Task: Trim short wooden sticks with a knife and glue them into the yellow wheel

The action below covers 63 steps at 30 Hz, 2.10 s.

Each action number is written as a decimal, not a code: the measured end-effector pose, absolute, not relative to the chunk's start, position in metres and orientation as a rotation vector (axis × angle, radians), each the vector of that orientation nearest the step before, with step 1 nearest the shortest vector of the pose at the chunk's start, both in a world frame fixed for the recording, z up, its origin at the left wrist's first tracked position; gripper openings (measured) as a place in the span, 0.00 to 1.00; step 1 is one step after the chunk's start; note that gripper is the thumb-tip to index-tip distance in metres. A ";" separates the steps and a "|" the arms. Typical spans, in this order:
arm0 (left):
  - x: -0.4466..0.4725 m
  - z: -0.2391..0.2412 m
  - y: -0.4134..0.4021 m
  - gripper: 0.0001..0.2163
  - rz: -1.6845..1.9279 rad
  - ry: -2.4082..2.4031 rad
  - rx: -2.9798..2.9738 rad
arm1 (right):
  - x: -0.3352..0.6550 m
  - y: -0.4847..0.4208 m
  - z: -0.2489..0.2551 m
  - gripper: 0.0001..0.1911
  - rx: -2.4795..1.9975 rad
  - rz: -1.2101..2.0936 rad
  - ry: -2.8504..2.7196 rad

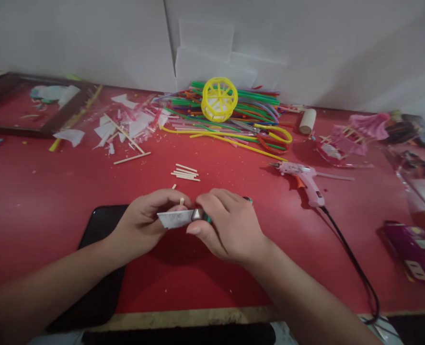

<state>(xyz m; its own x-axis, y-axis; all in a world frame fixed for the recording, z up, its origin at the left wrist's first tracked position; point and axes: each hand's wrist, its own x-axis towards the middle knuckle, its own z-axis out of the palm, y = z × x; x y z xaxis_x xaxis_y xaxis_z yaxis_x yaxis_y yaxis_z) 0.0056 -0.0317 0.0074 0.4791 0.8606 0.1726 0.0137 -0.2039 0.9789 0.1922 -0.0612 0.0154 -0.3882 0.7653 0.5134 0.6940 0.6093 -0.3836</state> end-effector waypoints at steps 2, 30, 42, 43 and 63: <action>0.005 0.008 -0.033 0.05 0.927 0.762 1.724 | 0.191 -0.062 0.016 0.28 -1.162 0.109 -2.195; 0.002 0.011 -0.036 0.06 0.998 0.762 1.960 | 0.197 -0.066 0.022 0.28 -1.220 0.196 -2.138; -0.001 0.009 -0.034 0.09 1.020 0.778 1.919 | 0.194 -0.069 0.020 0.16 -1.174 0.197 -2.179; -0.001 0.010 -0.034 0.09 1.013 0.770 1.931 | 0.194 -0.069 0.020 0.16 -1.172 0.198 -2.180; -0.001 0.011 -0.033 0.09 0.975 0.639 1.975 | 0.194 -0.070 0.019 0.15 -1.125 0.328 -2.169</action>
